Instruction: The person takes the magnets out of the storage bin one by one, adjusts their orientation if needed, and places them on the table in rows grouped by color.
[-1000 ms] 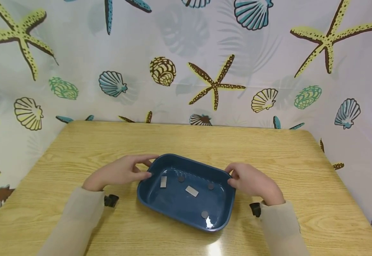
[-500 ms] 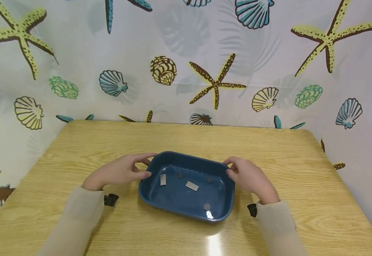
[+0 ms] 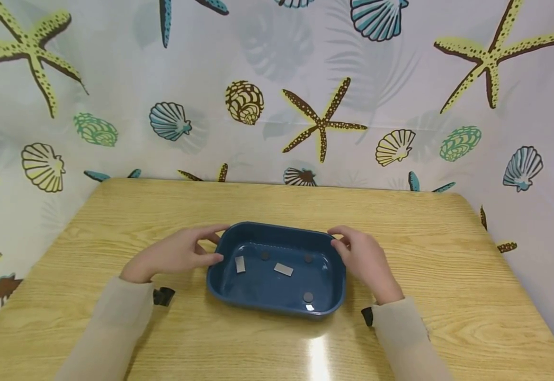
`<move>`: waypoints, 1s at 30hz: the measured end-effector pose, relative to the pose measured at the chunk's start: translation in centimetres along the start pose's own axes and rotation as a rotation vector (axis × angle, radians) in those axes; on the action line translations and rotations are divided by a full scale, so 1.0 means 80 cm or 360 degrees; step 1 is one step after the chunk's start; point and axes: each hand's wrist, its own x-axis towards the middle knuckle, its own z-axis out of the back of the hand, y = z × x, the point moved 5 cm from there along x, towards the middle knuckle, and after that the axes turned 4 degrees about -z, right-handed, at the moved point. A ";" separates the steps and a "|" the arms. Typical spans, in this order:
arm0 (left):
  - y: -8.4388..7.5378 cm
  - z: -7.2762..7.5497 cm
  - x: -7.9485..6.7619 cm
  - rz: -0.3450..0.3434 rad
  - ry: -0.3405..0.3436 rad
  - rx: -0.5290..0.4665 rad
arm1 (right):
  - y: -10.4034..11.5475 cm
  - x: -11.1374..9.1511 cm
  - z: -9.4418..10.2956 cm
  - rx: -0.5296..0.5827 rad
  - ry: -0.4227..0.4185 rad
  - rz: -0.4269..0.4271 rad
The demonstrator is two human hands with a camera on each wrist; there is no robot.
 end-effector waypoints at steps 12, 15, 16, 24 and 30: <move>0.000 0.003 0.000 -0.0012 -0.0046 0.0025 | 0.010 -0.018 0.013 0.0010 0.0419 -0.0081; 0.001 0.003 0.001 -0.0024 -0.0048 0.0033 | 0.012 -0.024 0.013 -0.0002 0.0518 -0.0121; 0.001 0.002 0.002 -0.0025 -0.0047 0.0031 | 0.013 -0.025 0.013 -0.0005 0.0535 -0.0131; 0.002 0.001 0.002 -0.0052 -0.0028 0.0013 | 0.015 -0.024 0.013 -0.0009 0.0515 -0.0136; 0.000 0.001 0.003 -0.0047 -0.0030 0.0022 | 0.014 -0.020 0.014 -0.0026 0.0477 -0.0107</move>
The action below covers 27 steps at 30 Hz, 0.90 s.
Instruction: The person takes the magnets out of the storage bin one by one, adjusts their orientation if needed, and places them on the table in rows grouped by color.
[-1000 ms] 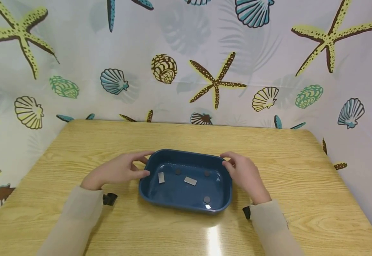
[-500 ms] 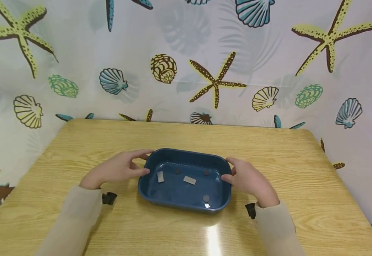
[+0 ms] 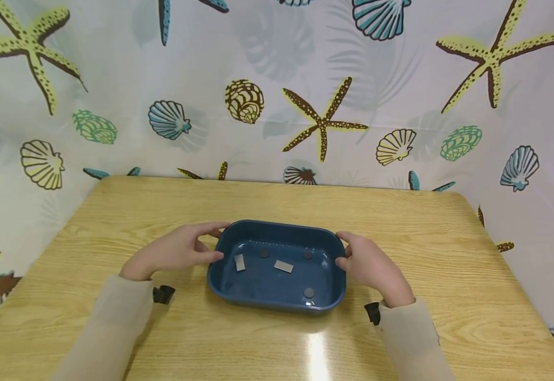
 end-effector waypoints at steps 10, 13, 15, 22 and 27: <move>0.000 0.002 -0.001 0.0007 -0.0007 -0.0010 | -0.002 0.006 -0.001 -0.0011 -0.0045 0.0002; 0.001 0.002 -0.001 0.0020 -0.0017 0.0007 | -0.003 0.008 -0.002 -0.0023 -0.0070 0.0005; 0.001 0.002 -0.002 0.0030 -0.0025 0.0022 | -0.003 0.009 -0.003 -0.0025 -0.0090 0.0014; 0.002 0.003 -0.001 0.0075 -0.0046 0.0067 | -0.005 0.013 -0.003 -0.0003 -0.0144 0.0032; 0.003 0.004 -0.001 0.0083 -0.0060 0.0084 | -0.006 0.016 -0.003 0.0009 -0.0199 0.0064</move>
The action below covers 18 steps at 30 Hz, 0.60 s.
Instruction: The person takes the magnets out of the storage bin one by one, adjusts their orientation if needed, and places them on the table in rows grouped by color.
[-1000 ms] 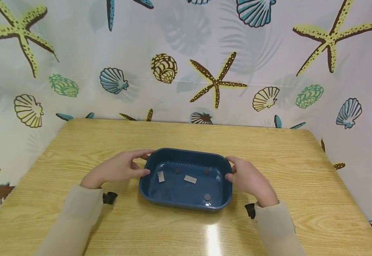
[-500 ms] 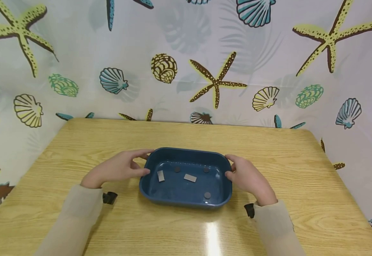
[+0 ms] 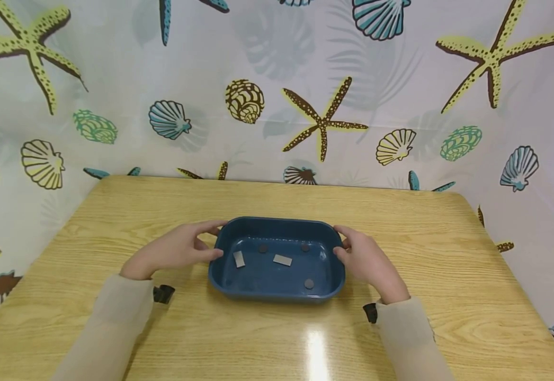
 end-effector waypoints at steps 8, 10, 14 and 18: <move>-0.003 0.002 0.000 -0.0016 -0.0007 0.0034 | -0.001 0.002 0.001 -0.0004 -0.0052 0.0044; -0.003 0.001 0.001 -0.0030 -0.0005 0.0039 | 0.000 0.002 0.001 -0.0002 -0.0059 0.0048; -0.003 0.000 0.003 -0.0055 -0.0011 0.0062 | -0.001 0.002 0.000 -0.0003 -0.0059 0.0040; -0.002 0.000 0.004 -0.0068 -0.0018 0.0085 | -0.002 0.002 -0.003 -0.0009 -0.0052 0.0029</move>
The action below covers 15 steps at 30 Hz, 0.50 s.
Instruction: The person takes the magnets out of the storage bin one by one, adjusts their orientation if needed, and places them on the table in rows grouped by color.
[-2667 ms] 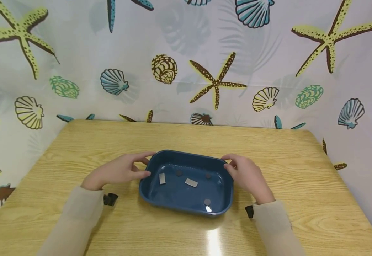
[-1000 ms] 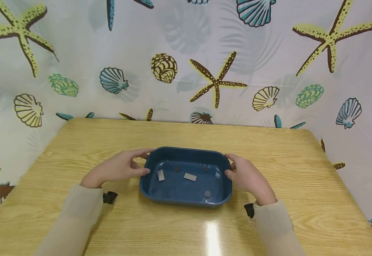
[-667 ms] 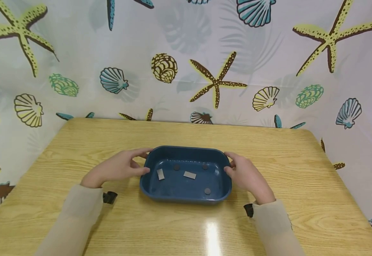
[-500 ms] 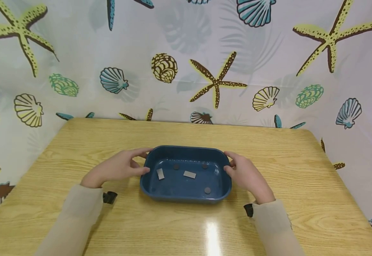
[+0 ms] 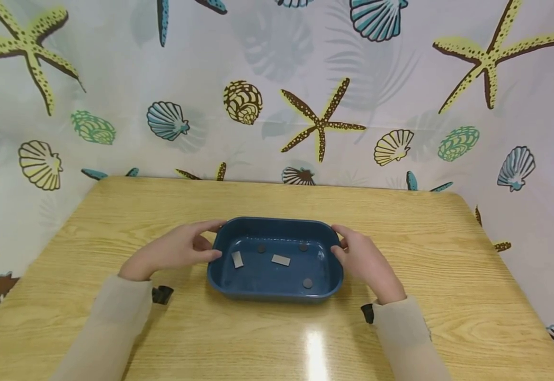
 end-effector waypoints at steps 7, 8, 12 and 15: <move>0.001 0.000 0.000 -0.0019 0.0001 0.0003 | 0.001 -0.001 0.001 -0.0038 -0.0019 -0.0051; 0.002 0.000 0.000 -0.0020 -0.0001 0.0004 | 0.002 -0.002 0.002 -0.0045 -0.0028 -0.0055; 0.001 0.000 -0.001 -0.0026 -0.0003 -0.0003 | 0.005 -0.005 0.007 -0.0057 -0.0107 -0.0054; 0.001 0.001 -0.002 -0.0021 0.0004 -0.0012 | 0.009 -0.008 0.010 -0.0059 -0.0175 -0.0030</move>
